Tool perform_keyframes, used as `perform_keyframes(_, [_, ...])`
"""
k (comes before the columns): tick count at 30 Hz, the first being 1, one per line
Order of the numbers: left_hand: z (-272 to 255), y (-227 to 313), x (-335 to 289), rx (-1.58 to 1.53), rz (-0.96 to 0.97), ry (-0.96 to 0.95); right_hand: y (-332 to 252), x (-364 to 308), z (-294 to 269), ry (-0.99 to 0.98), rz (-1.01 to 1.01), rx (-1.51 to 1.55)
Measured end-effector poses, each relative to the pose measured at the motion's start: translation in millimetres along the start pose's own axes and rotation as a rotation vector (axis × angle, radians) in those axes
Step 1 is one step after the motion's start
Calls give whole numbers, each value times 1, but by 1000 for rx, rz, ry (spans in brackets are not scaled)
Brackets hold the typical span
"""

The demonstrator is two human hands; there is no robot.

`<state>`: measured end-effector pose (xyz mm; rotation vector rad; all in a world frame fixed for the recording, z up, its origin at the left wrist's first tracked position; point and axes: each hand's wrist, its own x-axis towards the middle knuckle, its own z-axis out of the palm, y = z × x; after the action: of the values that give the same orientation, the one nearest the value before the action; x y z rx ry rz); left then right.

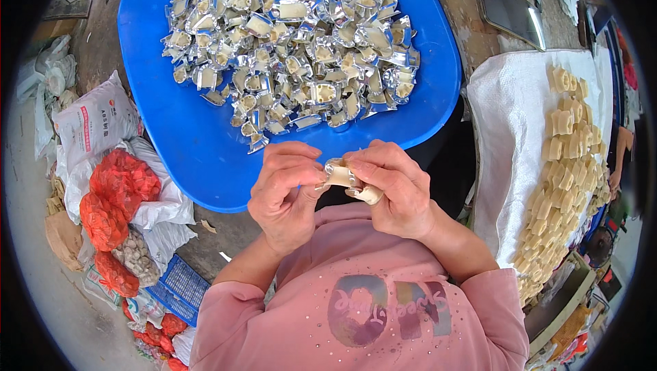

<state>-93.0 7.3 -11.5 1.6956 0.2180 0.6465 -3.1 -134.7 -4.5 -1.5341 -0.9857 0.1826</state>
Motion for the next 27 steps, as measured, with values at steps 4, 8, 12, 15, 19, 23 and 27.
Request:
perform_keyframes(4, [3, -3, 2, 5, 28, -19, -2, 0, -2, 43, 16, 20])
perform_keyframes(8, [13, -4, 4, -114, -16, 11, -2, -2, 3, 95, 91, 55])
perform_keyframes(12, [13, -3, 3, -72, -44, 16, -5, -2, 2, 86, 155, 54])
perform_keyframes(15, [19, 0, 1, -56, -71, -12, -1, -1, -2, 110, 127, 12])
perform_keyframes(19, [18, -5, 3, -107, -96, -66, 6, -4, -7, 42, 110, -14])
perform_keyframes(23, [26, 3, 10, -292, -131, 81, 9, 1, -10, 71, 59, 12])
perform_keyframes(27, [13, -10, 8, -72, 108, -67, 8, 0, -11, 74, 71, 66])
